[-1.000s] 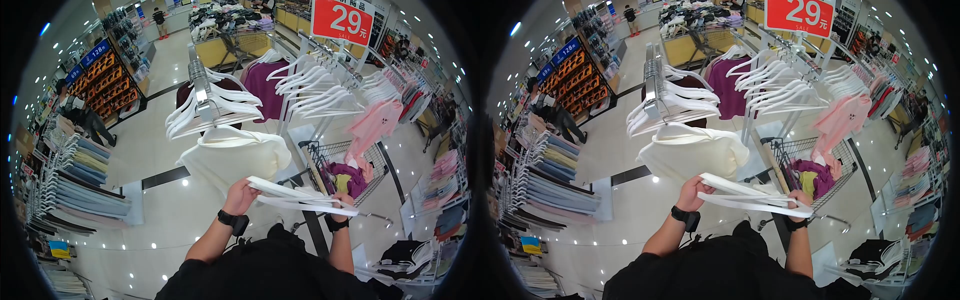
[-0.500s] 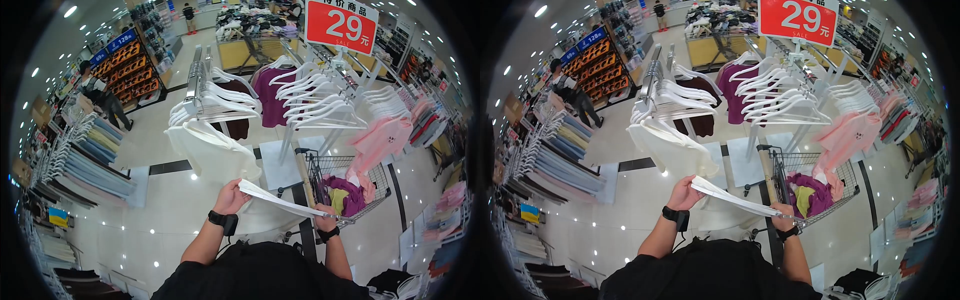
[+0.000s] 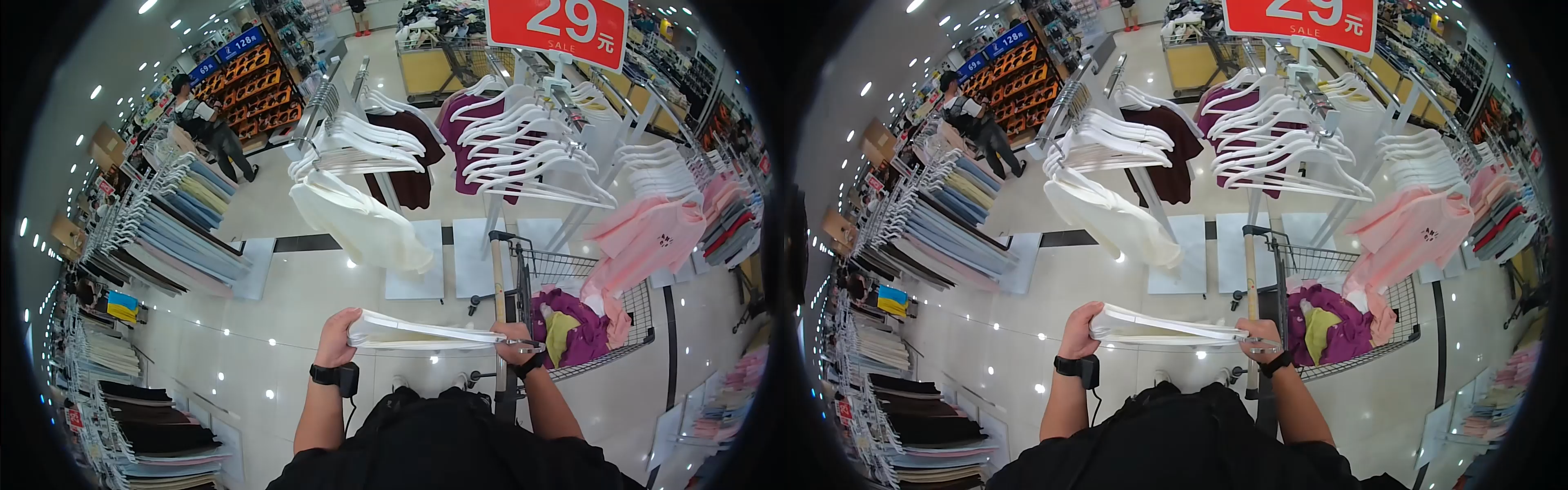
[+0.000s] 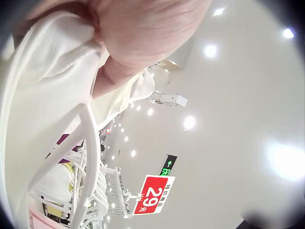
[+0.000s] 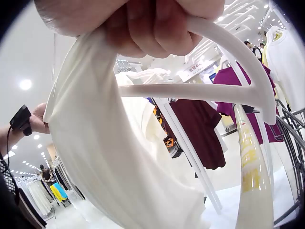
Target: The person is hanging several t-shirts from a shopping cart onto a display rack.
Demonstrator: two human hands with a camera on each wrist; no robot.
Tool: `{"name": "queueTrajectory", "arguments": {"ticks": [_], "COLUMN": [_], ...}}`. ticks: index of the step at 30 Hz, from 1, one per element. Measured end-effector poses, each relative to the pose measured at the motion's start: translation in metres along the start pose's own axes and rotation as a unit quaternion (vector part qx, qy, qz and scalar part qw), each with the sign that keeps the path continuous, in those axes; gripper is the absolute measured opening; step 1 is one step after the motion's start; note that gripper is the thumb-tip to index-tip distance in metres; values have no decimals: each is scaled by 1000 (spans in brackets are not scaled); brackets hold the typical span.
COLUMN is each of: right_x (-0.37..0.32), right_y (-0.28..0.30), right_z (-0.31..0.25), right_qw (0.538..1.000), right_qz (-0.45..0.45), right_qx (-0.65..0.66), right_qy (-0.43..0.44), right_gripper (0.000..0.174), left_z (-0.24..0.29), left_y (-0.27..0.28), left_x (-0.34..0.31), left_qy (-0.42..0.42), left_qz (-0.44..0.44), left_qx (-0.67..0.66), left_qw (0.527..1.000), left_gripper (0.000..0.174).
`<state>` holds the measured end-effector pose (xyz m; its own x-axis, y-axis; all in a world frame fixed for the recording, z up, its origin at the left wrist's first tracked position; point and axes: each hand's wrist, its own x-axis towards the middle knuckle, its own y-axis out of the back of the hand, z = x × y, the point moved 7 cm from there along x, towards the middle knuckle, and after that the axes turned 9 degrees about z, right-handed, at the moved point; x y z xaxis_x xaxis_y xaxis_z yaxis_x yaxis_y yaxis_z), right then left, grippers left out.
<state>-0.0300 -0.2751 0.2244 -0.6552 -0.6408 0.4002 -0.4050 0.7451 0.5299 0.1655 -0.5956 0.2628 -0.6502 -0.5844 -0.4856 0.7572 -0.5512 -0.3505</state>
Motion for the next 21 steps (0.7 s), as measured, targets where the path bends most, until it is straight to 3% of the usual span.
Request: {"name": "queueTrajectory", "arguments": {"ticks": [5,7,8,10,14,16,21], "right_x": [-6,-13,-19,-20,-38,-47,-75], "right_y": [-14,-20,-24,-15,-29,-41,-75], "right_z": [-15,-13,-7,-30,-52,-69,-95], "right_qw": [1000,1000,998,997,992,990,975], "right_qz": [0,11,2,6,14,15,-39], "right_qx": [-5,-25,-46,-80,-123,-142,-220], "right_qy": [15,-12,-32,-3,-2,-6,5], "right_gripper": [3,6,7,7,7,7,8], "left_z": [-2,8,4,9,13,15,6], "left_y": [10,16,24,43,66,65,132], "left_x": [-7,-13,-11,-8,-18,-37,-61], "left_qy": [-54,-165,-167,-206,-192,-267,-278], "left_qz": [28,81,80,110,78,68,81], "left_qx": [91,276,272,362,332,372,414], "left_qw": [994,943,944,902,920,886,863], "left_gripper": [22,24,24,25,26,28,27]}}
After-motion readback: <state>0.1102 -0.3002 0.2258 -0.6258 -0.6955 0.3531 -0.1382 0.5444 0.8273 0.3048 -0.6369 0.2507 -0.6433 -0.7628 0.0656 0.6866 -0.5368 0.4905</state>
